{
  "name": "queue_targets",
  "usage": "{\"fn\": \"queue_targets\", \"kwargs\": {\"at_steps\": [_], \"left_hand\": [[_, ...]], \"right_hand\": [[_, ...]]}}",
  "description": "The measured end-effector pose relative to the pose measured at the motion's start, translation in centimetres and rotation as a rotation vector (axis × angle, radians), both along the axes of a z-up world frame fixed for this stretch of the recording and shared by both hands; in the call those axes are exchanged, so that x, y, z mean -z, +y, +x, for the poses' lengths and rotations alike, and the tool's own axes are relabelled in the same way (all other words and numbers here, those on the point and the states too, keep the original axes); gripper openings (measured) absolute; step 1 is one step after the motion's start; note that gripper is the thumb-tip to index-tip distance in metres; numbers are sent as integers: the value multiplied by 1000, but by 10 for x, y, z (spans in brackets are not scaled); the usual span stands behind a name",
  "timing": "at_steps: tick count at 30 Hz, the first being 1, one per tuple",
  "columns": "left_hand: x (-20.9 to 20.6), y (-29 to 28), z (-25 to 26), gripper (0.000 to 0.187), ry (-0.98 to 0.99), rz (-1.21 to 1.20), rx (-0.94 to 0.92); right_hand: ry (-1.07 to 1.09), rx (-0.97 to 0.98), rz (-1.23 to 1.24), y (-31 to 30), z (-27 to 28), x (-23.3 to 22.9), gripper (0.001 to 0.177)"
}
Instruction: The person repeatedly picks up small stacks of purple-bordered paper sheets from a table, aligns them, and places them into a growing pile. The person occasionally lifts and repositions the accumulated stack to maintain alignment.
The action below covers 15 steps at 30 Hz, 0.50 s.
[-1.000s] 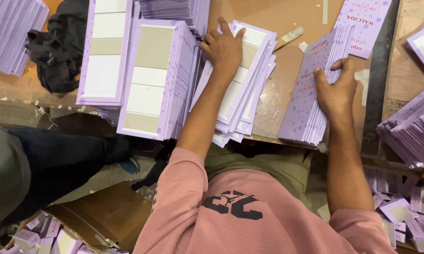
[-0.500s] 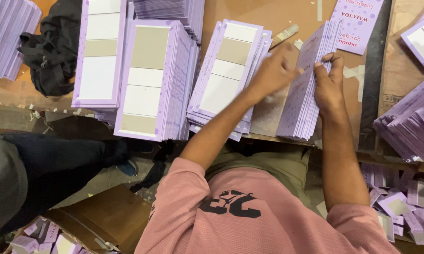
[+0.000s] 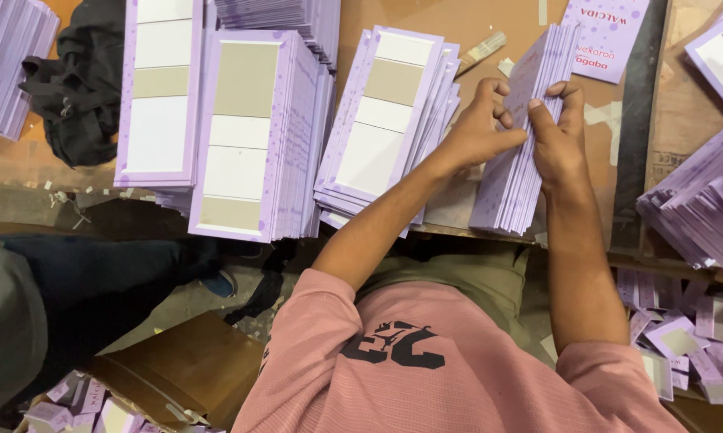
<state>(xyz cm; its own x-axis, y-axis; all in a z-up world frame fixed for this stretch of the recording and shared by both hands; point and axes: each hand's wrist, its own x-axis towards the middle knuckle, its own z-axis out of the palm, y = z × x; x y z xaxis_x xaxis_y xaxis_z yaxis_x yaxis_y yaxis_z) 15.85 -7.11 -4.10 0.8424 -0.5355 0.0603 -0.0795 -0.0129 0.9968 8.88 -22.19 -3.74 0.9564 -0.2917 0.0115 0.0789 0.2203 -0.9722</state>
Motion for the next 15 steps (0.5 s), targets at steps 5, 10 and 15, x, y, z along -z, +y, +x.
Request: {"fn": "queue_targets", "kwargs": {"at_steps": [5,10,15], "left_hand": [[-8,-2,0,80,472,-69,38],[-21,2,2,80,649,-138,19],[-29,1,7,77,719,-29,63]], "right_hand": [[14,-23,55,-1,0,-2,25],[-6,-41,108,-3,-2,0,25],[34,-6,-53,-2,0,1,25]]}}
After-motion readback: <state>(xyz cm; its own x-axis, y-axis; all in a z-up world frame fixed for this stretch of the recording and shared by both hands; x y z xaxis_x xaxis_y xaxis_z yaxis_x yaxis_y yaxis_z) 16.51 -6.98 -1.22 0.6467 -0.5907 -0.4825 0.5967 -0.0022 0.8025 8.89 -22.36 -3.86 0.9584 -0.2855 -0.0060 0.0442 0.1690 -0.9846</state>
